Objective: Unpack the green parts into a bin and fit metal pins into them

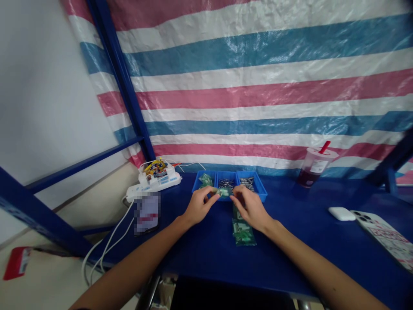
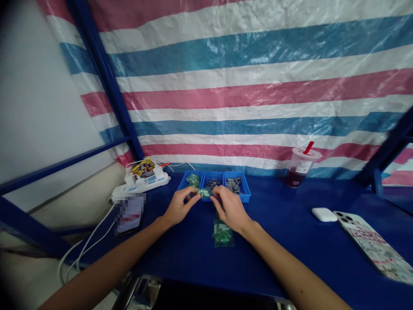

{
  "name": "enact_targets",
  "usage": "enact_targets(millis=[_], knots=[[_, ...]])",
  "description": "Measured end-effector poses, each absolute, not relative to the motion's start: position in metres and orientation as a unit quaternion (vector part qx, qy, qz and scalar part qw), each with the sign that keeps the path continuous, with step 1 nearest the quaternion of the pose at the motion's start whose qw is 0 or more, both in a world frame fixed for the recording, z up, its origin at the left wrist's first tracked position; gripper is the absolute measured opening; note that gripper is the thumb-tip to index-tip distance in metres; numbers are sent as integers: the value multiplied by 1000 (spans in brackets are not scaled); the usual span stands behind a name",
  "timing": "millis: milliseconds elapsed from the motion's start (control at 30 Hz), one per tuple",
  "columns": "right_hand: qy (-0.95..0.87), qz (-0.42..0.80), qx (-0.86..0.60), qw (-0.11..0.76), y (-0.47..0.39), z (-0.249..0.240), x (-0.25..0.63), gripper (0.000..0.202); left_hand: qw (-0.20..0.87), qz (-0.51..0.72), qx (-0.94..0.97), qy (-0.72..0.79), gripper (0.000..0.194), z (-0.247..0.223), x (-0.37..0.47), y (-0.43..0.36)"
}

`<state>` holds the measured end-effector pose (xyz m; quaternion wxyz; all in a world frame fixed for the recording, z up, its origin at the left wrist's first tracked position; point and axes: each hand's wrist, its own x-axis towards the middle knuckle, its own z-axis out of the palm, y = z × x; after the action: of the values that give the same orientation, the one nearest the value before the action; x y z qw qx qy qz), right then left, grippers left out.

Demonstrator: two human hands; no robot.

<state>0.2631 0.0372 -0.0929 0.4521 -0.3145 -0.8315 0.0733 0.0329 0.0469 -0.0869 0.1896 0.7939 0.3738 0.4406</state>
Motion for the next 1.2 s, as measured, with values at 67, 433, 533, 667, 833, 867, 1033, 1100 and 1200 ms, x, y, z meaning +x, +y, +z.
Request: enact_targets(millis=[67, 433, 533, 667, 833, 867, 1033, 1100, 1200], knots=[[-847, 31, -298, 439, 36, -91, 264, 20, 203, 439, 791, 374, 24, -86, 32, 47], [-866, -46, -296, 400, 40, -94, 268, 40, 253, 433, 786, 362, 29, -86, 33, 46], [-869, -47, -289, 399, 38, -91, 269, 31, 263, 427, 790, 353, 30, -85, 35, 45], [-876, -40, -281, 391, 37, -88, 271, 26, 309, 414, 780, 355, 30, -86, 37, 45], [-854, 47, -295, 427, 36, -88, 266, 39, 340, 420, 760, 362, 31, -89, 37, 47], [-846, 78, -296, 438, 36, -89, 265, 43, 331, 423, 760, 366, 31, -89, 37, 48], [-826, 161, -313, 440, 36, -93, 262, 50, 315, 412, 775, 361, 31, -89, 36, 46], [-824, 162, -322, 437, 37, -95, 261, 36, 306, 411, 780, 359, 29, -88, 36, 45], [-826, 161, -325, 432, 37, -96, 259, 12, 292, 402, 790, 360, 27, -86, 37, 44]])
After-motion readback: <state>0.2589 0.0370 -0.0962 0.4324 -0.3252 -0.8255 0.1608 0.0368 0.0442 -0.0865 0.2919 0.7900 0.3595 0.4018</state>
